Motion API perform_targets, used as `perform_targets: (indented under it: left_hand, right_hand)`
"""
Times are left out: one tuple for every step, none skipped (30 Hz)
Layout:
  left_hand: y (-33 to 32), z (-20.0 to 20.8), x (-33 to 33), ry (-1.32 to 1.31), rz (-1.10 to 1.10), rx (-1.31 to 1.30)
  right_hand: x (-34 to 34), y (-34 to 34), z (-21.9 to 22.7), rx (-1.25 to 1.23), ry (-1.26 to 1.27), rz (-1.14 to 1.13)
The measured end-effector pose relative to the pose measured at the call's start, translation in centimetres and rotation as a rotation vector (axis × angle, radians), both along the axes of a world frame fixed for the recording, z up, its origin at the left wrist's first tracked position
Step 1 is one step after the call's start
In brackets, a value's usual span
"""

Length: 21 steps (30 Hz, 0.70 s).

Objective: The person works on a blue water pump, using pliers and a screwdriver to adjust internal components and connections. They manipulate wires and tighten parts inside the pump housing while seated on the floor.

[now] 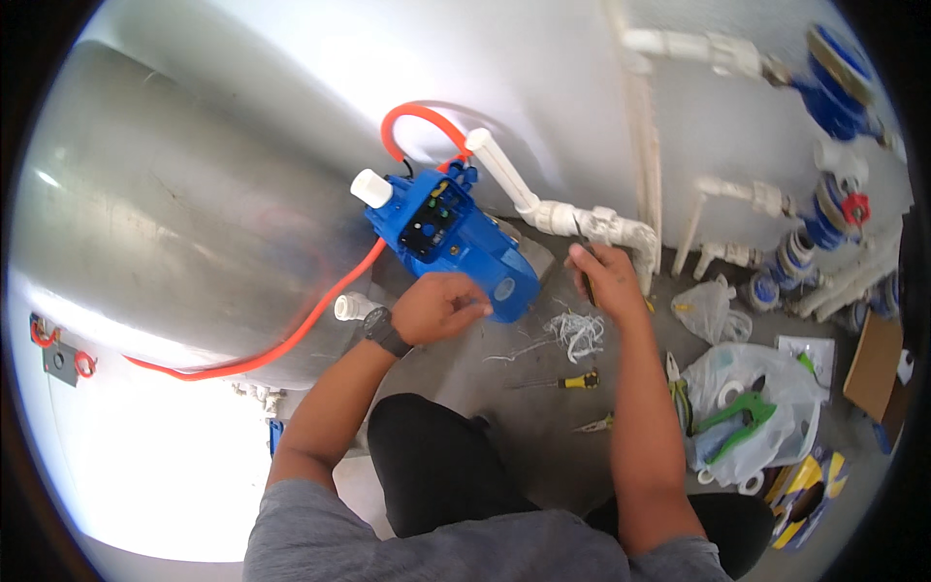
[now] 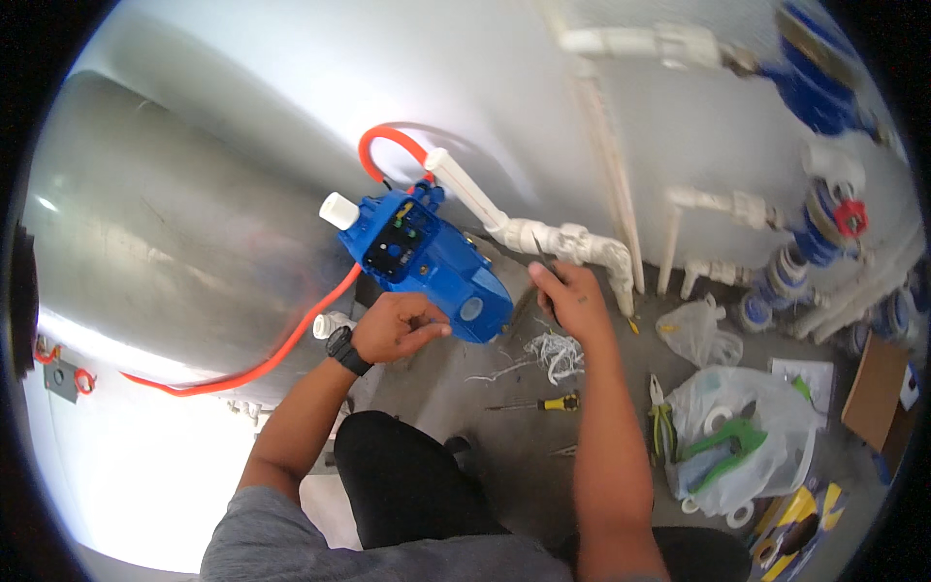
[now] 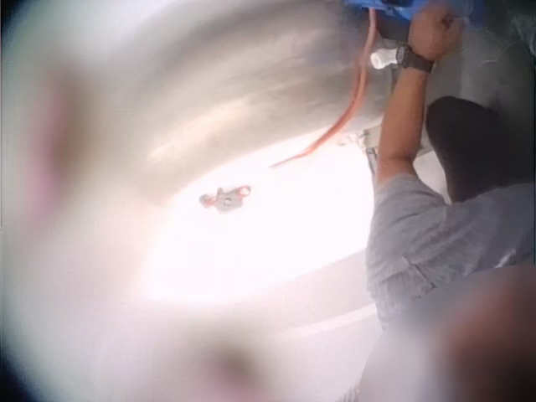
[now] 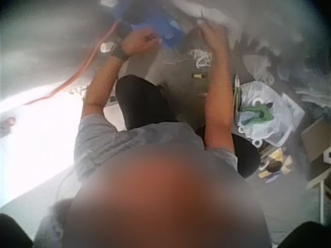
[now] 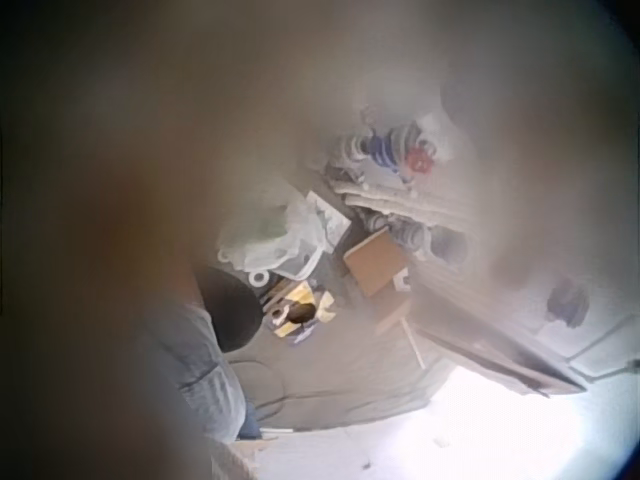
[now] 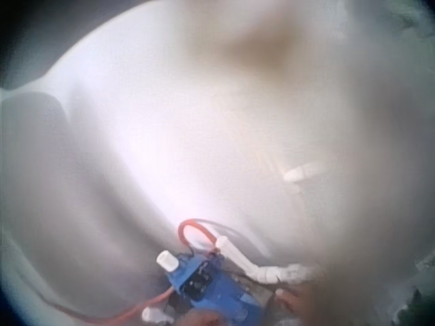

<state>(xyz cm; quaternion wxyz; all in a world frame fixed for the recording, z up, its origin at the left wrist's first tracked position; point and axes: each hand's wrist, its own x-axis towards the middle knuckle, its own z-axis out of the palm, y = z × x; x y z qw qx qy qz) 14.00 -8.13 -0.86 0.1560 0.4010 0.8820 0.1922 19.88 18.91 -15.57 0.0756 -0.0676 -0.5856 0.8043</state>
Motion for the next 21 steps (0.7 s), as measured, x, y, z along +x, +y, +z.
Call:
perform_targets:
  left_hand:
    - [-1.1,0.6,-0.4,-0.066,0.008,-0.040]
    - [-2.3,1.1,-0.8,-0.131,0.013,-0.078]
    - [-3.5,1.3,-1.3,-0.192,0.007,-0.094]
    - [-4.8,1.2,-1.6,-0.249,0.051,-0.078]
    - [-6.1,0.8,-1.8,-0.304,0.084,-0.041]
    - [-7.3,0.3,-2.1,-0.365,0.096,0.021]
    - [-8.6,-0.2,-2.6,-0.307,0.114,0.068]
    - [-9.8,-0.7,-3.1,-0.256,0.115,0.135]
    - [-10.9,-1.2,-3.9,-0.203,0.113,0.200]
    - [-12.0,-1.9,-4.3,-0.251,0.162,0.319]
    - [-13.0,-2.4,-4.7,-0.302,0.206,0.432]
    - [-13.9,-3.0,-5.1,-0.343,0.236,0.556]
    - [-14.4,-3.8,-5.6,-0.410,0.294,0.582]
    - [-14.8,-4.7,-6.1,-0.465,0.332,0.619]
    - [-15.0,-5.6,-6.7,-0.493,0.352,0.667]
    - [-15.0,-6.6,-7.2,-0.466,0.369,0.654]
    - [-14.8,-7.6,-7.7,-0.408,0.363,0.657]
    - [-14.7,-8.4,-8.1,-0.338,0.357,0.626]
    - [-14.8,-9.0,-8.3,-0.456,0.410,0.665]
    - [-14.8,-9.7,-8.3,-0.533,0.456,0.668]
    - [-15.0,-10.4,-8.0,-0.578,0.491,0.671]
  right_hand:
    - [0.0,0.0,-0.1,0.026,0.004,0.025]
    - [-0.1,-0.2,-0.1,0.040,0.003,0.054]
    - [-0.1,-0.2,-0.1,0.056,0.002,0.081]
    - [-0.1,-0.2,-0.1,0.077,-0.003,0.106]
    - [-0.1,-0.2,-0.2,0.093,0.005,0.131]
    - [-0.2,-0.2,-0.2,0.111,0.014,0.153]
    - [-0.2,-0.3,-0.2,0.129,0.017,0.170]
    - [-0.2,-0.2,-0.2,0.142,0.023,0.162]
    - [-0.3,-0.3,-0.2,0.115,0.008,0.151]
    - [-0.3,-0.3,-0.2,0.080,-0.012,0.121]
    - [-0.5,-0.3,0.0,0.042,0.047,0.092]
    - [-0.6,-0.3,0.1,0.014,0.086,0.075]
    - [-0.9,-0.1,0.3,-0.050,0.150,0.082]
    - [-1.0,0.0,0.5,-0.101,0.198,0.095]
    - [-1.2,0.2,0.7,-0.168,0.262,0.111]
    - [-1.2,0.3,0.9,-0.206,0.284,0.118]
    - [-1.3,0.3,1.0,-0.258,0.328,0.128]
    - [-1.2,0.3,1.1,-0.314,0.371,0.136]
    - [-1.0,0.0,1.1,-0.338,0.378,0.130]
    - [-0.7,-0.2,1.1,-0.360,0.386,0.127]
    - [-0.4,-0.6,1.0,-0.398,0.403,0.140]
